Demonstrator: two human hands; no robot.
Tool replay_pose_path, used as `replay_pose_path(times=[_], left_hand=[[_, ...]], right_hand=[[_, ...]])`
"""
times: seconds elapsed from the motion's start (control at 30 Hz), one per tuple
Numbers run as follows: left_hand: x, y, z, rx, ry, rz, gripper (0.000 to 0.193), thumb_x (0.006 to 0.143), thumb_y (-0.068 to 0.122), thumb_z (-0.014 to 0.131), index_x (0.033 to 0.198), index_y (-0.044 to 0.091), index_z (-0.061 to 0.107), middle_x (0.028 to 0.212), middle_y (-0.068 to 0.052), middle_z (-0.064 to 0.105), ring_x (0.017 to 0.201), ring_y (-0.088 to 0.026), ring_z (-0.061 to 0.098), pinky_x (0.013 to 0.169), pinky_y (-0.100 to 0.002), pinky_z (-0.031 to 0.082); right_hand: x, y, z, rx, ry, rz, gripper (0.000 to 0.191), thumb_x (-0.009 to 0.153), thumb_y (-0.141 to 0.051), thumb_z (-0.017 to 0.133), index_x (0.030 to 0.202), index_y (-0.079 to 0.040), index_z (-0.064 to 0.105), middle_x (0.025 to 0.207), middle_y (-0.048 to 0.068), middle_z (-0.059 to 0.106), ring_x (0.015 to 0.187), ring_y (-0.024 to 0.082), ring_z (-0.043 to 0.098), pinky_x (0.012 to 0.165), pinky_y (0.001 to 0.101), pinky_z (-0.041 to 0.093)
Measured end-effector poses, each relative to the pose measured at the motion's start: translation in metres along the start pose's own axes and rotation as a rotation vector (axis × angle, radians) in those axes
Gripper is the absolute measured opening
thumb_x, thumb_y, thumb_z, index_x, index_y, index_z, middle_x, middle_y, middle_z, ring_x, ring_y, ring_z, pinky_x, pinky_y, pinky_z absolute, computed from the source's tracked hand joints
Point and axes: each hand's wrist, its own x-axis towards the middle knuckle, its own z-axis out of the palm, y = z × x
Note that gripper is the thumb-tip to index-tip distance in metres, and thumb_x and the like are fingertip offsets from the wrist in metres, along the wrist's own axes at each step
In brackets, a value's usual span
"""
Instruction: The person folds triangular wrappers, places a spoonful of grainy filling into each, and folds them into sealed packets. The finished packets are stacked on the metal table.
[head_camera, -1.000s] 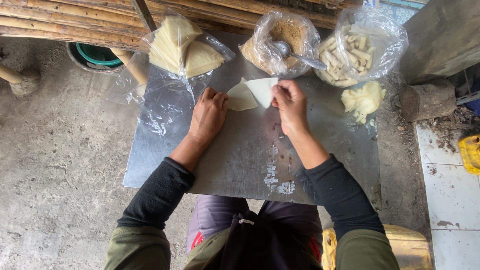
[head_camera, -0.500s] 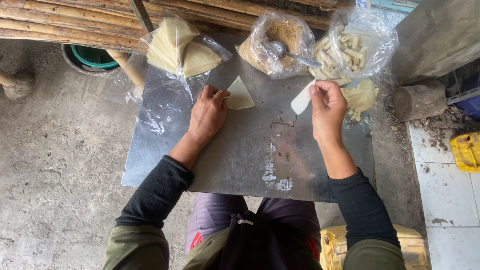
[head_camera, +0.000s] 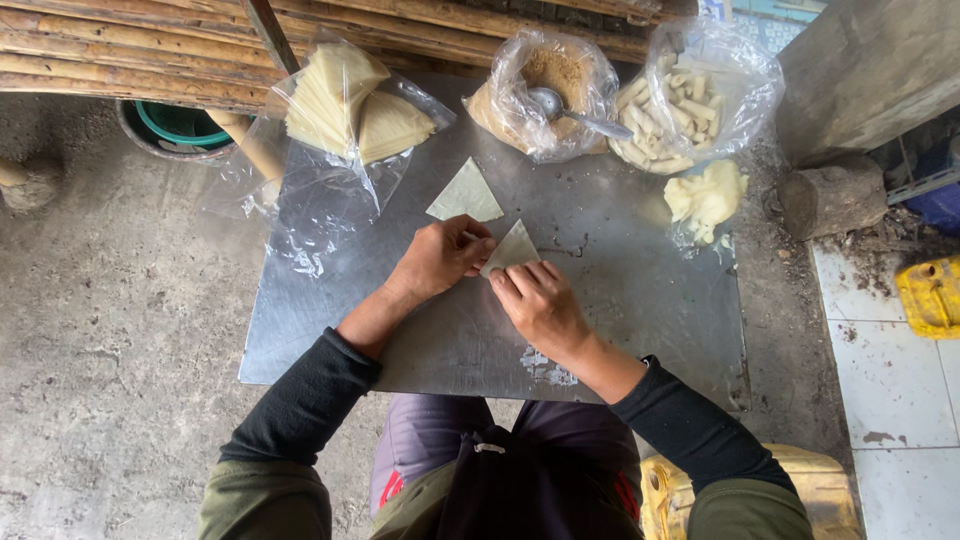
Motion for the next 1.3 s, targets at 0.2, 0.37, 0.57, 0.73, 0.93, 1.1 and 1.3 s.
replay_pose_path(times=[0.2,0.37,0.57,0.73,0.93,1.1,1.3], left_hand=[[-0.007,0.008,-0.001,0.115,-0.042,0.025,0.034,0.090,0.025,0.077,0.114,0.002,0.068,0.087,-0.007,0.075,0.075,-0.012,0.072,0.068,-0.027,0.059],[-0.010,0.004,0.000,0.176,-0.058,0.130,0.039,0.081,0.015,0.083,0.115,0.003,0.068,0.092,-0.007,0.075,0.083,-0.013,0.072,0.077,-0.028,0.058],[-0.010,-0.002,0.005,0.182,-0.018,0.152,0.032,0.084,0.010,0.078,0.113,0.004,0.068,0.092,-0.005,0.077,0.084,-0.011,0.075,0.079,-0.026,0.060],[-0.011,-0.002,0.006,0.226,0.024,0.181,0.025,0.086,0.012,0.077,0.109,0.006,0.069,0.091,-0.004,0.077,0.083,-0.012,0.076,0.076,-0.027,0.061],[-0.016,0.001,0.008,0.279,0.032,0.188,0.024,0.088,0.014,0.076,0.109,0.006,0.068,0.091,-0.006,0.077,0.082,-0.015,0.076,0.074,-0.029,0.061],[-0.014,0.001,0.007,0.293,0.040,0.197,0.026,0.088,0.014,0.075,0.111,0.005,0.067,0.093,-0.008,0.077,0.084,-0.016,0.077,0.076,-0.030,0.061],[-0.012,-0.001,0.006,0.295,0.031,0.182,0.026,0.088,0.014,0.075,0.111,0.005,0.068,0.097,-0.008,0.077,0.087,-0.016,0.076,0.079,-0.029,0.061]], right_hand=[[0.006,0.014,0.000,0.257,0.188,0.143,0.020,0.097,-0.018,0.074,0.107,-0.002,0.069,0.088,0.004,0.065,0.077,0.018,0.065,0.070,0.0323,0.056],[0.007,0.071,-0.017,0.905,0.528,0.759,0.026,0.103,-0.012,0.071,0.120,-0.004,0.053,0.096,0.004,0.062,0.075,0.011,0.058,0.065,0.0248,0.052],[0.047,0.121,0.010,1.102,0.631,0.955,0.036,0.099,-0.014,0.073,0.131,-0.006,0.057,0.091,0.001,0.063,0.073,0.007,0.058,0.063,0.0221,0.052],[0.067,0.123,0.021,0.826,0.531,0.799,0.020,0.108,-0.012,0.061,0.126,-0.005,0.066,0.097,0.007,0.071,0.080,0.010,0.067,0.070,0.0245,0.055],[0.061,0.118,0.017,0.268,0.571,0.426,0.012,0.111,-0.006,0.058,0.122,-0.002,0.062,0.107,0.013,0.071,0.092,0.021,0.072,0.079,0.0330,0.057],[0.063,0.127,0.026,0.587,0.513,0.737,0.016,0.109,-0.011,0.055,0.120,-0.006,0.065,0.092,0.007,0.074,0.079,0.011,0.073,0.063,0.0260,0.058],[0.056,0.144,0.031,0.991,0.784,0.828,0.018,0.113,-0.017,0.054,0.117,-0.002,0.064,0.090,0.006,0.068,0.074,0.009,0.062,0.067,0.0246,0.053]])
